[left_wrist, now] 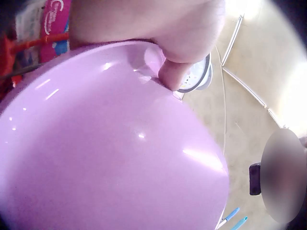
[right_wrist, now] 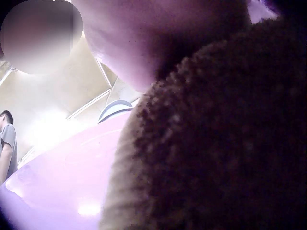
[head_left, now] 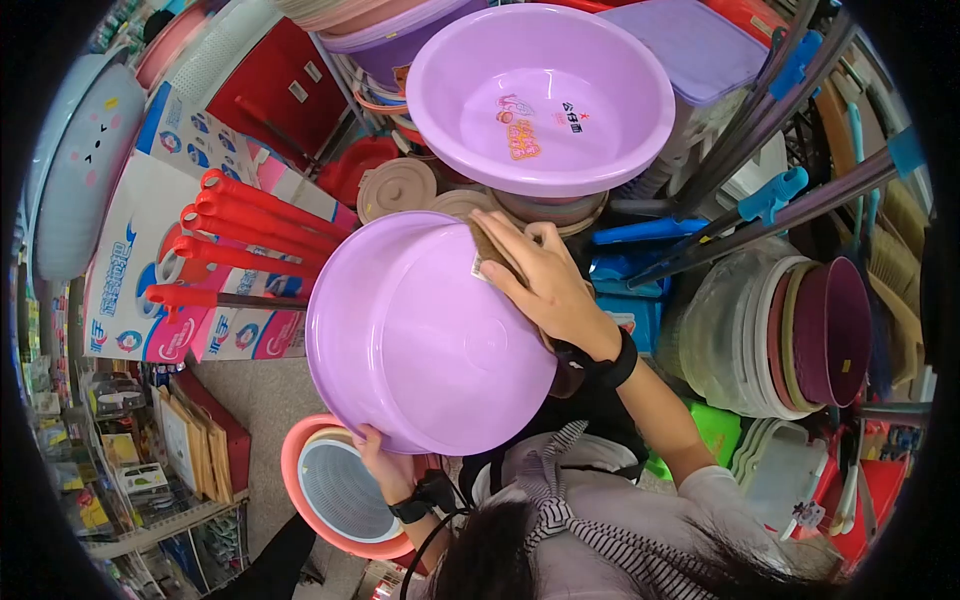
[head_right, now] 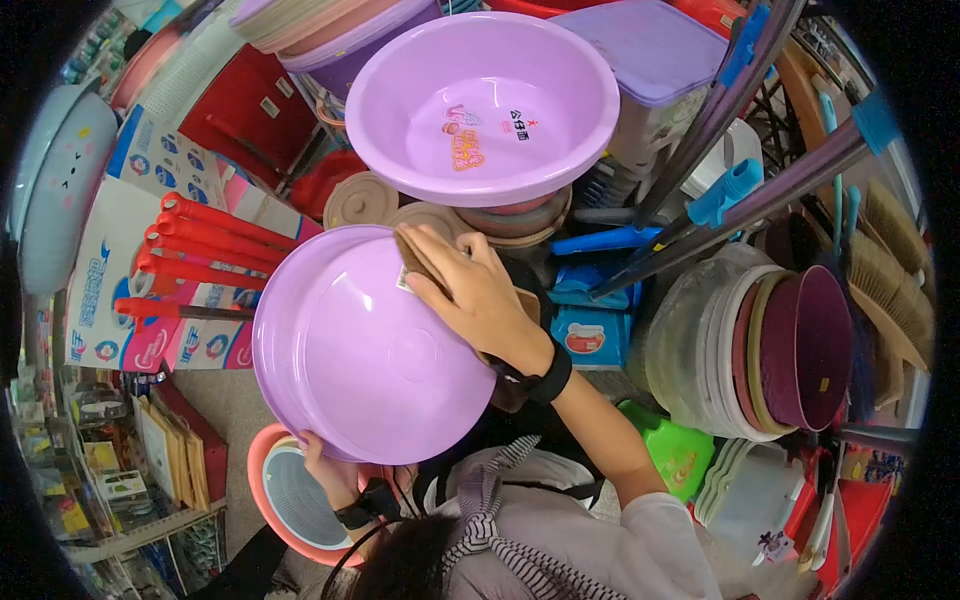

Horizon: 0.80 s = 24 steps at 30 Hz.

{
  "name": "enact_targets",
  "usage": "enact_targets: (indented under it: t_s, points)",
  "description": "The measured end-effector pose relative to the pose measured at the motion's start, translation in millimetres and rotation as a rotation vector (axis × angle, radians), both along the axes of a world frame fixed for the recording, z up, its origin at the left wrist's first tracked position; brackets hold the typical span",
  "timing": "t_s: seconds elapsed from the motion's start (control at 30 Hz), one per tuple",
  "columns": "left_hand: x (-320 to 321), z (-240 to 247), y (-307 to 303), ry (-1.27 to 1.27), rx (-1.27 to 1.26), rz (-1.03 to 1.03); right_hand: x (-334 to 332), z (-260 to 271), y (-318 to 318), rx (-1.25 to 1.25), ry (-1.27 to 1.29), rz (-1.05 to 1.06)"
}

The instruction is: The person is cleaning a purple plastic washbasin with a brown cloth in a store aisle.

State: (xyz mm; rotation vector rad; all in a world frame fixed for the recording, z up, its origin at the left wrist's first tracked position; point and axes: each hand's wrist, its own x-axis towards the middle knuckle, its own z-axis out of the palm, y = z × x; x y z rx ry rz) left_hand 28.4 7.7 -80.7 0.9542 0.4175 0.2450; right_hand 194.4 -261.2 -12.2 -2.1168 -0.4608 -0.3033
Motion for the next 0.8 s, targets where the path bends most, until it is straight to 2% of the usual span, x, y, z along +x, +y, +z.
enact_targets:
  t_s: [0.13, 0.2, 0.23, 0.33, 0.47, 0.6, 0.67, 0.77, 0.8]
  points:
    - [3, 2, 1, 0.008, 0.012, 0.002, -7, -24, -22, -0.020, 0.118, -0.008]
    - [5, 4, -1, 0.005, 0.024, 0.029, -17, -44, -31, 0.248, 0.356, -0.017]
    - [4, 2, 1, 0.005, 0.025, 0.028, -23, -44, -35, 0.246, 0.397, -0.013]
    - [5, -2, 8, -0.041, -0.053, -0.025, -46, -58, -41, 0.239, 0.409, -0.013]
    - [10, -2, 11, 0.009, -0.067, 0.022, -77, -46, -33, 0.254, 0.466, -0.040]
    - [16, 0, 16, 0.055, -0.113, 0.028, -93, -55, -23, 0.278, 0.302, -0.031]
    - [18, 4, 14, 0.052, -0.138, 0.023, -99, -48, -20, 0.300, 0.337, -0.033]
    - [22, 14, 10, 0.078, -0.179, 0.026, -108, -40, -15, 0.054, 0.201, 0.037]
    - [24, 17, 8, 0.109, -0.197, 0.030, -113, -40, -12, 0.053, 0.201, 0.038]
